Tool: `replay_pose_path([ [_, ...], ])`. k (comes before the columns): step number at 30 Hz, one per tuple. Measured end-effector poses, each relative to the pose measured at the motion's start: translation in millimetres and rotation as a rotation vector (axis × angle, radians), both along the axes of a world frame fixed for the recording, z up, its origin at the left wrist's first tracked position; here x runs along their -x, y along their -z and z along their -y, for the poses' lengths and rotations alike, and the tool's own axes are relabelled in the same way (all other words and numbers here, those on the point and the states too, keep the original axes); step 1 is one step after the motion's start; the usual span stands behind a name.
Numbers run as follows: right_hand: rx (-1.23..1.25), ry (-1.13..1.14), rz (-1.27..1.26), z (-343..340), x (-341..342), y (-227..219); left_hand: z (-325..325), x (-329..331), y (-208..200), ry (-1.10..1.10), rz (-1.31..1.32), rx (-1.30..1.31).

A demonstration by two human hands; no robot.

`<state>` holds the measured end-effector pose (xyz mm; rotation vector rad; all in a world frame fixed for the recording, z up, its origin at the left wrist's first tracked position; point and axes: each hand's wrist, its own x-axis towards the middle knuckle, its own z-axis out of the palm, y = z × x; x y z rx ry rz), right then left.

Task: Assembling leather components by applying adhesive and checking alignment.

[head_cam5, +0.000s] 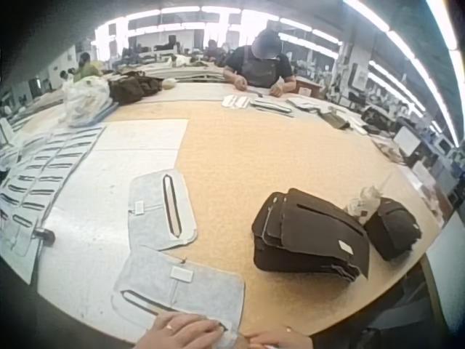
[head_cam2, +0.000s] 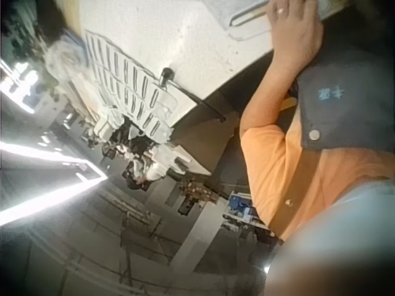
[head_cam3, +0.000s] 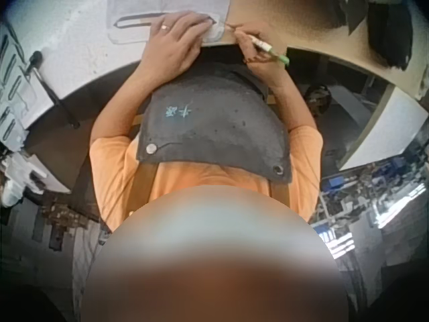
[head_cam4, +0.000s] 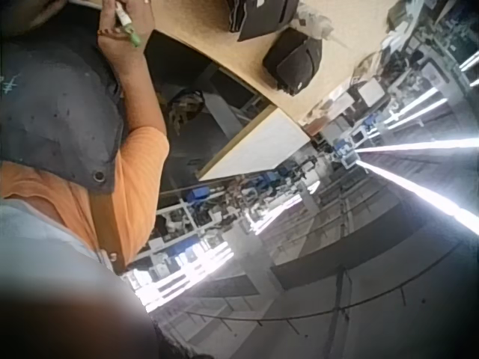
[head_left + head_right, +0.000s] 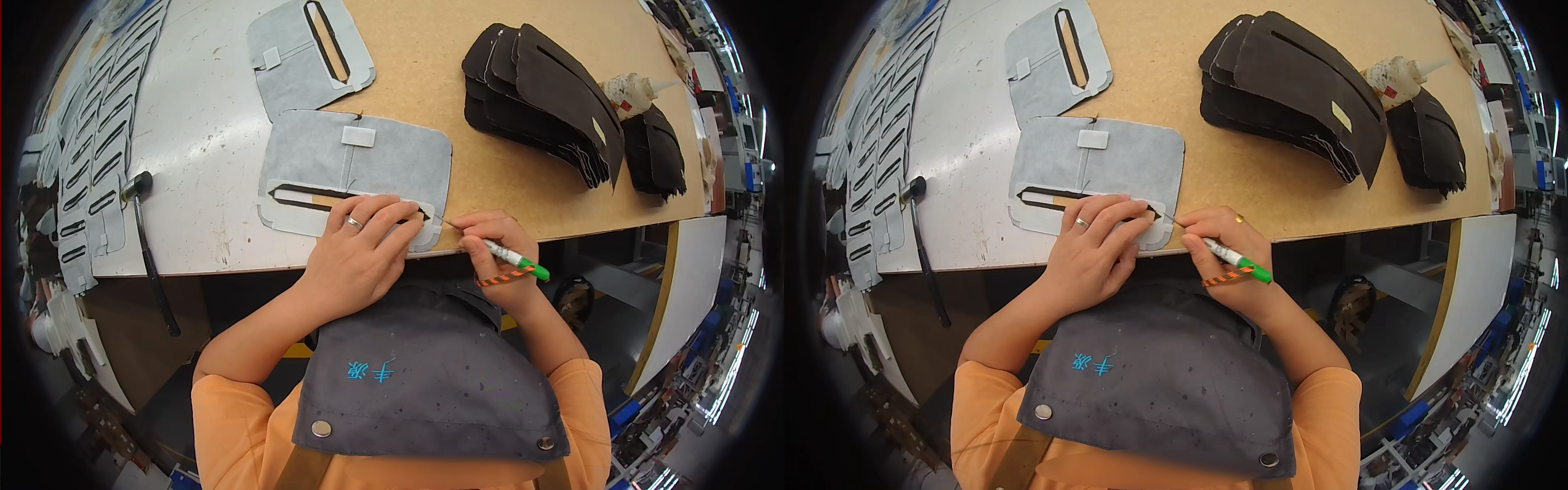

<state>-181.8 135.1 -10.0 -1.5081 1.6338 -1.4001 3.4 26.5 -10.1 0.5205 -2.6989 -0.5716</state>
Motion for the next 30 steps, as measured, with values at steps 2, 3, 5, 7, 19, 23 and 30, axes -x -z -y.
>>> replay_pose_path([
  [2,0.034,-0.044,-0.057,7,-2,-1,0,-1,1,0.02,-0.009,0.015],
  [3,0.055,-0.071,-0.091,9,-3,-2,0,0,0,0.023,-0.011,0.014],
  [5,0.074,-0.095,-0.126,11,-3,-3,0,1,-1,0.03,0.0,0.028],
  [7,0.121,-0.107,-0.292,13,-4,-5,0,1,-1,0.029,0.004,0.03],
  [19,-0.216,0.071,0.189,18,3,-7,-1,2,-3,0.018,0.041,0.024],
  [23,-0.341,0.071,0.297,22,8,-9,-2,1,-3,0.002,0.062,0.031],
  [30,-0.153,0.077,0.171,16,8,3,3,9,-12,0.007,0.093,0.008],
])
